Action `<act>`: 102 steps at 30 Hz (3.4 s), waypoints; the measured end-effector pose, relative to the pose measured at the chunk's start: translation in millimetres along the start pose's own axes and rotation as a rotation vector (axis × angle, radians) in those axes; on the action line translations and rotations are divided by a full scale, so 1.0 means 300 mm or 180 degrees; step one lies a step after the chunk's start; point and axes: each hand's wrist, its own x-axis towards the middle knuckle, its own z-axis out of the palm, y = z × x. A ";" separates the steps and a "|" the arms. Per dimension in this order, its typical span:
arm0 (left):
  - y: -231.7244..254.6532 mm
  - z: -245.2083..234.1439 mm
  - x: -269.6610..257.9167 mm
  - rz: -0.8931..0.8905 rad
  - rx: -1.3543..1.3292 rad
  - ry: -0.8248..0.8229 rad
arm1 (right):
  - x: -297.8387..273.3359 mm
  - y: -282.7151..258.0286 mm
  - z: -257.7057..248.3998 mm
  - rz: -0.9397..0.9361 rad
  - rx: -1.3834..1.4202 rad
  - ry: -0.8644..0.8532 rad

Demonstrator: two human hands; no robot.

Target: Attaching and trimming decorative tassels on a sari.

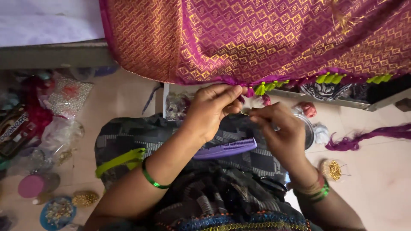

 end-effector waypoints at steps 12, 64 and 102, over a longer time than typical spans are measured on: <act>0.165 0.015 0.009 -0.0414 0.1303 -0.0708 | 0.258 -0.155 -0.130 -0.2015 -0.1710 -0.0877; 0.030 0.005 -0.088 0.1153 0.1139 0.0533 | 0.258 -0.093 -0.109 -0.1570 -0.1071 -0.1432; 0.085 0.021 -0.105 0.2703 0.3182 0.0685 | 0.434 -0.228 -0.063 -0.2630 -0.1530 -0.1484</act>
